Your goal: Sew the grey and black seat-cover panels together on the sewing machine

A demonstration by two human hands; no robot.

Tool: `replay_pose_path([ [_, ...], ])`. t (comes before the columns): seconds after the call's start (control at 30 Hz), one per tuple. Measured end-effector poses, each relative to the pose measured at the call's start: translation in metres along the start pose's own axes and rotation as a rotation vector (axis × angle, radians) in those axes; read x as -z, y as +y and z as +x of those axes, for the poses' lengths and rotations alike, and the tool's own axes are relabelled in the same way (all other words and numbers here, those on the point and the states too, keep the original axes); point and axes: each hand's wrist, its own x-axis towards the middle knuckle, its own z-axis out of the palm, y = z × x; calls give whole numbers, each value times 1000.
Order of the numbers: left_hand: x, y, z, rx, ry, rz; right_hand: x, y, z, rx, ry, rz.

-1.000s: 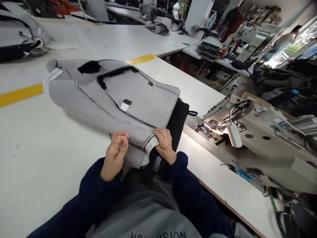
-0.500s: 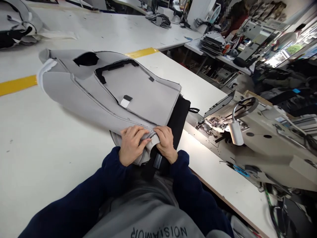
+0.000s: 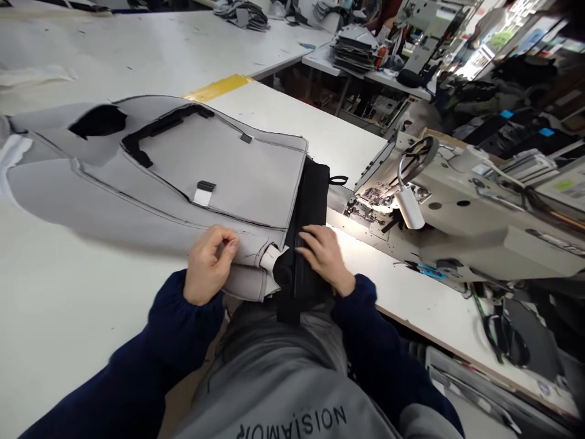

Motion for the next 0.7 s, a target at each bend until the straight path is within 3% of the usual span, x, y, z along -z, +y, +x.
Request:
replay_pose_path([
  [0.13, 8, -19, -12, -3, 47, 13, 49, 63, -91, -417, 125, -304],
  [0.2, 7, -24, -18, -42, 55, 31, 71, 92, -141, -586, 70, -525],
  [0.27, 4, -24, -21, -129, 30, 89, 89, 112, -180, -659, -5, -641],
  [0.33, 1, -21, -20, -219, -23, 160, 101, 122, -201, -642, -104, -657],
  [0.43, -2, -13, -12, -307, -130, 237, 113, 128, -205, -581, -264, -636],
  [0.53, -4, -7, -3, -348, -233, 279, 119, 134, -194, -577, -336, -668],
  [0.7, -6, -6, 6, -317, -264, 268, 115, 130, -167, -586, -174, -652],
])
